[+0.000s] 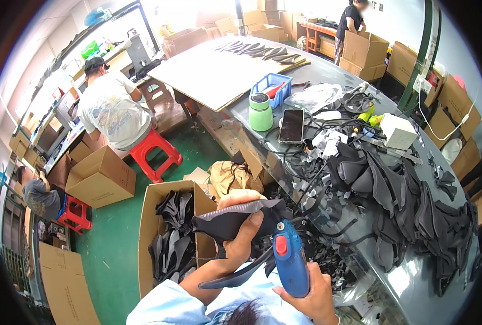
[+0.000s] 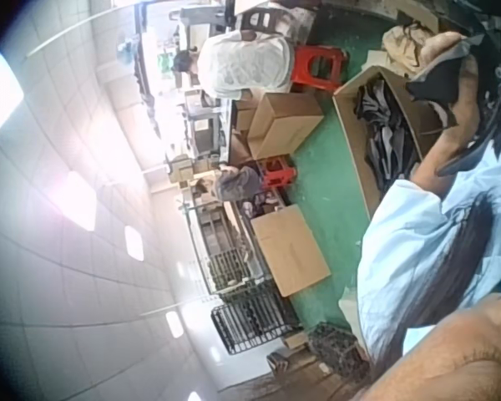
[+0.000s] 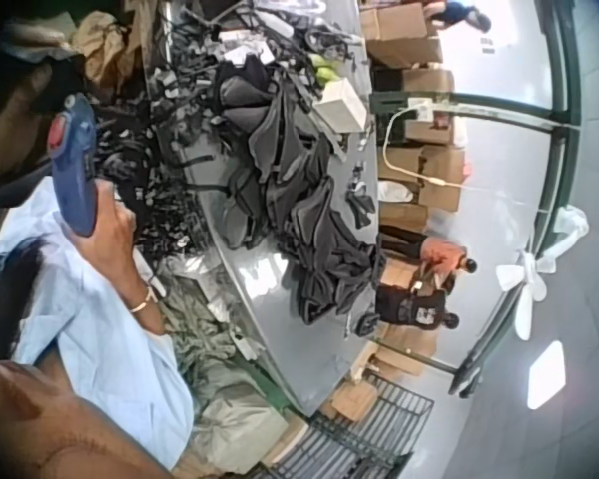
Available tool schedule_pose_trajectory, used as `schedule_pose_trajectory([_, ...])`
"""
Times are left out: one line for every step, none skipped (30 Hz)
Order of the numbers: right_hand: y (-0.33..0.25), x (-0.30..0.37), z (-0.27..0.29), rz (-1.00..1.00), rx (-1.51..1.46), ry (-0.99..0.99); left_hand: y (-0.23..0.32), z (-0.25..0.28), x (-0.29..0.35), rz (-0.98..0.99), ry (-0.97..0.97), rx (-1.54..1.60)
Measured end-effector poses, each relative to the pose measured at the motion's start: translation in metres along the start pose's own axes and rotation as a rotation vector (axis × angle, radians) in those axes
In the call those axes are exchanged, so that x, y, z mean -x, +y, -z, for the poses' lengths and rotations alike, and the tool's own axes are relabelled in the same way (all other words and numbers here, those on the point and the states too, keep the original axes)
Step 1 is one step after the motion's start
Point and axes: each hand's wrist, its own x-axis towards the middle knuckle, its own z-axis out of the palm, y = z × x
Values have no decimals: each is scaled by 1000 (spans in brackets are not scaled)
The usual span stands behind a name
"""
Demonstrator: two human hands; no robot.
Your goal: The person uses a blue hot glue gun to apply adhesive to the edges of black fabric pieces. They then press the glued edges together to form a pouch-like shape. The person repeats this process for multiple items, handling them one at a time and placing the finished pieces on the table.
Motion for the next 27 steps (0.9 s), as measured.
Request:
schedule_pose_trajectory([-1, 0, 0, -3, 3, -1, 0, 0, 0, 14, -7, 6])
schedule_pose_trajectory([-2, -1, 1, -6, 7, -2, 0, 0, 1, 18, -19, 8])
schedule_pose_trajectory([-3, -1, 1, -9, 11, -3, 0, 0, 2, 23, -31, 10])
schedule_pose_trajectory([-3, -2, 0, -1, 12, 9, 0, 1, 2, 26, -43, 11])
schedule_pose_trajectory([-4, -3, -1, 8, 13, 21, 2, 0, 3, 56, -36, 5])
schedule_pose_trajectory([-5, -3, -2, 18, 14, 33, 6, -1, 4, 85, -28, -1])
schedule_pose_trajectory([-6, -4, -2, 22, 30, 50, 9, -3, 4, 116, -23, -5])
schedule_pose_trajectory([-6, -4, -3, 26, 44, 67, 11, -3, 4, 140, -30, 2])
schedule_pose_trajectory([-6, -5, -3, 31, 59, 83, 13, -2, 3, 164, -36, 8])
schedule_pose_trajectory([-6, -5, -2, 50, 113, 83, 15, -1, 2, 188, -43, 14])
schedule_pose_trajectory([-5, -4, 0, 69, 167, 82, 18, -1, 2, 216, -42, 41])
schedule_pose_trajectory([-5, -4, 1, 89, 220, 81, 21, -1, 1, 245, -39, 67])
schedule_pose_trajectory([-4, -3, 1, 84, 252, 87, 21, -1, 0, 275, -42, 97])
schedule_pose_trajectory([-4, -1, 1, 79, 283, 93, 21, 0, -1, 292, -74, 77])
schedule_pose_trajectory([-3, 0, 1, 74, 314, 98, 21, 2, -4, 308, -106, 56])
schedule_pose_trajectory([-3, 0, 1, 90, 329, 101, 22, 4, -6, 323, -136, 33])
schedule_pose_trajectory([-3, -1, 2, 106, 345, 104, 25, 5, -8, 332, -161, -39])
schedule_pose_trajectory([-2, -1, 3, 121, 360, 107, 26, 6, -9, 346, -191, -67])
schedule_pose_trajectory([-2, 0, 3, 113, 353, 108, 27, 6, -10, 360, -223, -93])
schedule_pose_trajectory([-1, 1, 3, 104, 346, 109, 27, 6, -11, 373, -255, -119])
schedule_pose_trajectory([0, 1, 3, 95, 339, 111, 29, 6, -14, 408, -298, -100])
schedule_pose_trajectory([-1, 1, 4, 95, 310, 91, 31, 9, -16, 385, -365, -129])
schedule_pose_trajectory([-3, 1, 5, 94, 281, 72, 30, 14, -18, 361, -433, -158])
schedule_pose_trajectory([-4, 1, 7, 93, 251, 53, 30, 17, -20, 336, -501, -188])
schedule_pose_trajectory([-7, 2, 6, 73, 261, 58, 28, 19, -23, 346, -569, -231])
schedule_pose_trajectory([-9, 3, 5, 53, 270, 63, 25, 20, -24, 312, -608, -275])
schedule_pose_trajectory([-11, 3, 5, 34, 279, 68, 22, 22, -25, 277, -646, -319])
